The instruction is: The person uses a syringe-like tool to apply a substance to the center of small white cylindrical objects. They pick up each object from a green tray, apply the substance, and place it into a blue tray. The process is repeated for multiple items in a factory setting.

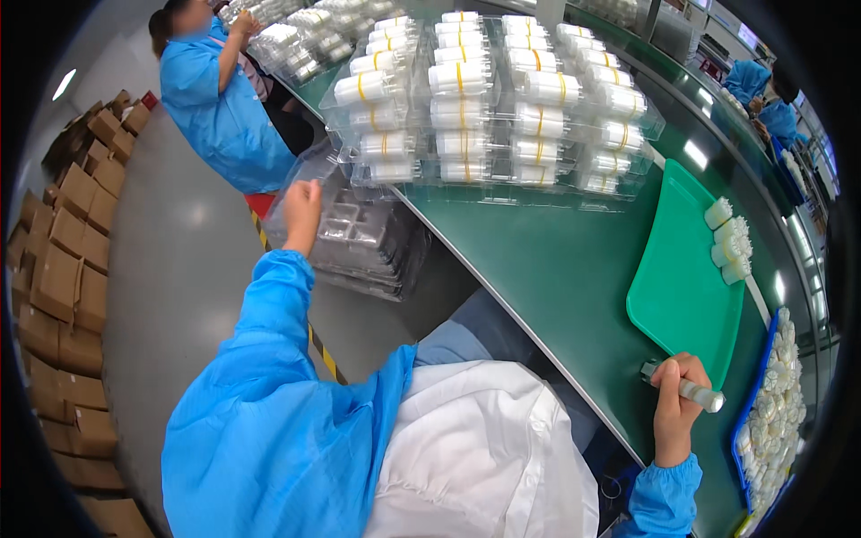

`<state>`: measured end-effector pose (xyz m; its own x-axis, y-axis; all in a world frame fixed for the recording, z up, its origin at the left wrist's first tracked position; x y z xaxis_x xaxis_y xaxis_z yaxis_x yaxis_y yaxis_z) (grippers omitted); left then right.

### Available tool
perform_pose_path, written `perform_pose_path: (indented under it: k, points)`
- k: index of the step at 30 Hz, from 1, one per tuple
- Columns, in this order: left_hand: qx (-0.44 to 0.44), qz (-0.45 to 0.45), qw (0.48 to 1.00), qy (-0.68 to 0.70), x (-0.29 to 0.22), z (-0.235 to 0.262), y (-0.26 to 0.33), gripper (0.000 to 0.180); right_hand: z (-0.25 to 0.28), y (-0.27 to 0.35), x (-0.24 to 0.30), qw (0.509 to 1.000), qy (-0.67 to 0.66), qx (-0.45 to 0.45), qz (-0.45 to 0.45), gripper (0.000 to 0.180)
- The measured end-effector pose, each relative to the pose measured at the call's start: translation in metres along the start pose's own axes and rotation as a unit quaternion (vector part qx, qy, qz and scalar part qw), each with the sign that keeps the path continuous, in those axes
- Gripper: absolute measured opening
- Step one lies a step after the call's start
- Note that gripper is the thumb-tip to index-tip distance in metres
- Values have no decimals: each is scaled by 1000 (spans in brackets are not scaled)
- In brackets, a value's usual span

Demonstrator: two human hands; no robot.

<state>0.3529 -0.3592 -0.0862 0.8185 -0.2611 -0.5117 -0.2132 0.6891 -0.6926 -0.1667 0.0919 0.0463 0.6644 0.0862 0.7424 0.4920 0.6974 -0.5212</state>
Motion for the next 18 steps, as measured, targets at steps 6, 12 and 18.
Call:
perform_pose_path:
  k: [6, 12, 18]
  points:
    - [-68, -8, 994, -83, -43, 83, -62, 34, 2, 2, 6, 1000, 16, 10, 22, 27]
    - [-218, -3, 968, -121, -73, 179, -123, 34, 4, 3, 17, 997, 14, -12, 71, 22]
    - [-297, -195, 931, 86, -284, 242, -109, 28, -1, 1, 28, 993, 25, -5, 115, 21]
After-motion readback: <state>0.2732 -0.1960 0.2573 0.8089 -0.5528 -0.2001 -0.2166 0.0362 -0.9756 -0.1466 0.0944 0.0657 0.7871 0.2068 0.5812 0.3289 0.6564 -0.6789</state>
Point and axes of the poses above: each hand's wrist, its own y-axis away from the middle knuckle, its own z-axis out of the back of the hand, x = y × z, the point moved 8 cm from there along -y, towards the middle knuckle, and after that the axes turned 11 degrees about -x, right-handed, at the moved point
